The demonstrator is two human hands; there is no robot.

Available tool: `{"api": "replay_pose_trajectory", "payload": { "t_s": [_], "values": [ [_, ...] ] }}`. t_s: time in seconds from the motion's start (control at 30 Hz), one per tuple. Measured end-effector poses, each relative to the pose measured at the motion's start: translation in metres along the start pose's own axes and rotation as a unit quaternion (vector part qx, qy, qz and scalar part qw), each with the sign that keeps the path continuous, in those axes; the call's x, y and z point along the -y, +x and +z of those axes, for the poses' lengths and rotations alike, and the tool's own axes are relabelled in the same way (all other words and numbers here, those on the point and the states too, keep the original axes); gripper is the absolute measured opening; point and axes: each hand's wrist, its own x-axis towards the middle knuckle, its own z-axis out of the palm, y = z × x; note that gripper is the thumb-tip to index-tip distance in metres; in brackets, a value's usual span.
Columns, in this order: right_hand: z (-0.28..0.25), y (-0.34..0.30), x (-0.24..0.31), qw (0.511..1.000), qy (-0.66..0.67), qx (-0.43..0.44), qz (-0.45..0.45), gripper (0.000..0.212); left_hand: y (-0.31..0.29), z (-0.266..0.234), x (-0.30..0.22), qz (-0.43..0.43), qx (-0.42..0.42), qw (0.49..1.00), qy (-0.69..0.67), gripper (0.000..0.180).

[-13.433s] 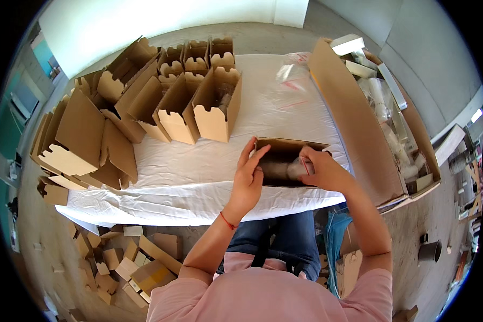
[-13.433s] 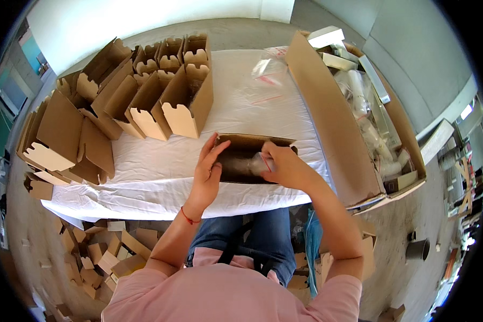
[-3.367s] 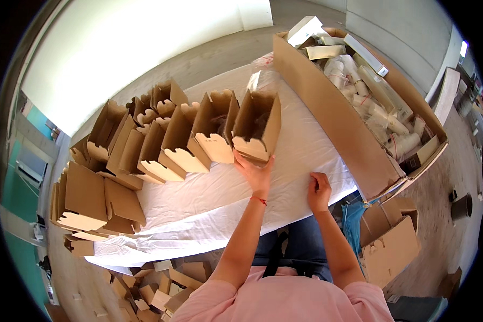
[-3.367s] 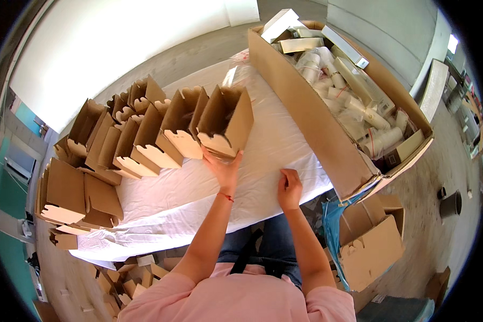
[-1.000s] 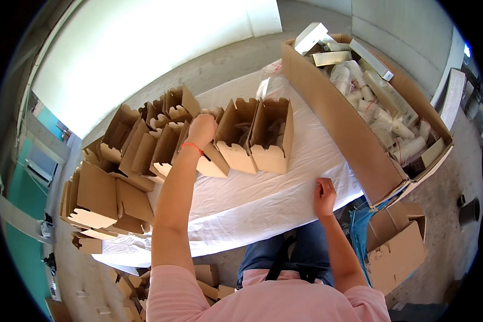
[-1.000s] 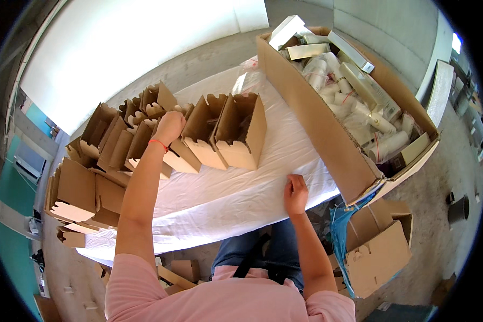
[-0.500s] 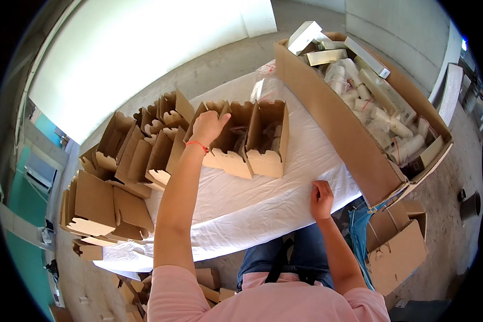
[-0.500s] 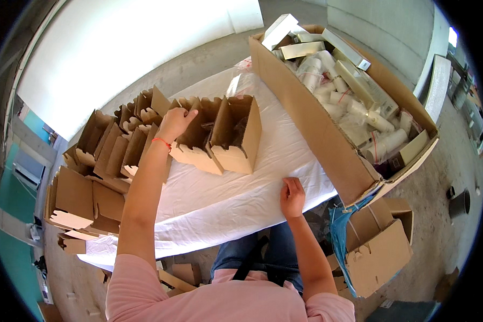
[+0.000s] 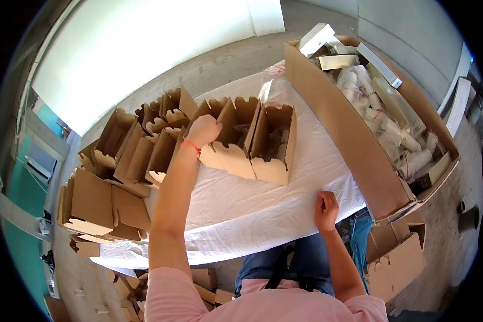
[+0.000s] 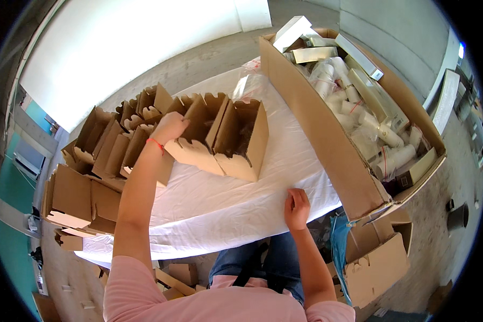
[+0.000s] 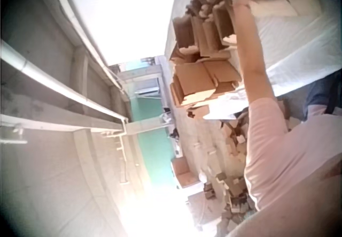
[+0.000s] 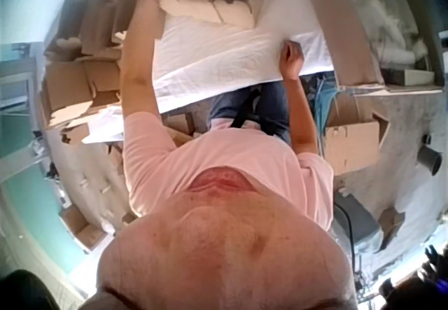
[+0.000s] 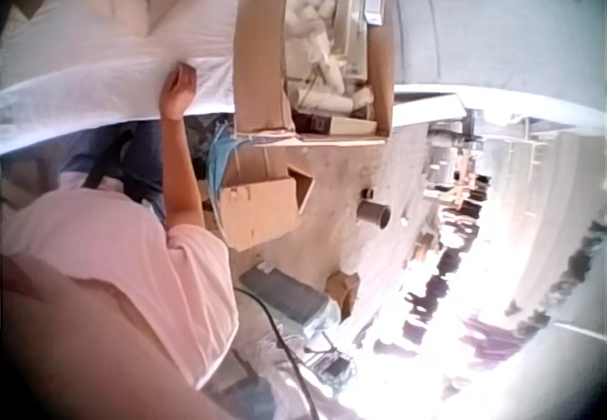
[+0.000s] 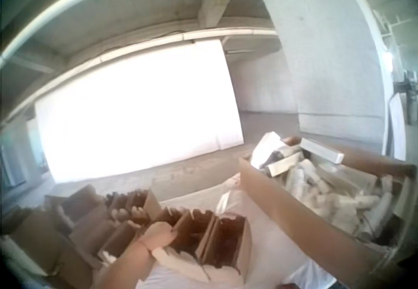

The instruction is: The person picks up plastic-wrapped bottles one at a time from a large box, removes the outer plastic bag, and places each bottle into a cardboard box on the table.

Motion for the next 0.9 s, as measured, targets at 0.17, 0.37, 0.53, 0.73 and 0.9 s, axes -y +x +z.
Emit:
{"api": "replay_pose_trajectory", "payload": {
  "t_s": [0.17,0.37,0.53,0.73,0.9],
  "values": [
    [-0.002,0.002,0.004,1.0,-0.008,0.011,0.006,0.017,0.062,-0.022,0.01,-0.031,-0.042,0.998,0.023,0.038],
    [0.0,0.003,0.003,0.999,-0.037,0.013,-0.03,0.017,0.14,-0.022,0.01,-0.094,-0.124,0.988,0.004,0.036],
    [-0.001,0.002,0.003,0.999,-0.047,0.026,-0.007,0.022,0.183,-0.002,0.023,-0.158,-0.122,0.98,-0.009,0.028],
    [0.0,0.004,0.002,0.998,-0.05,0.04,-0.021,0.025,0.2,0.018,0.042,-0.208,-0.085,0.974,0.004,0.029],
    [-0.001,0.005,-0.002,0.997,-0.056,0.047,-0.027,0.026,0.176,0.003,0.018,-0.024,-0.359,0.933,0.027,0.027]
  ]
}}
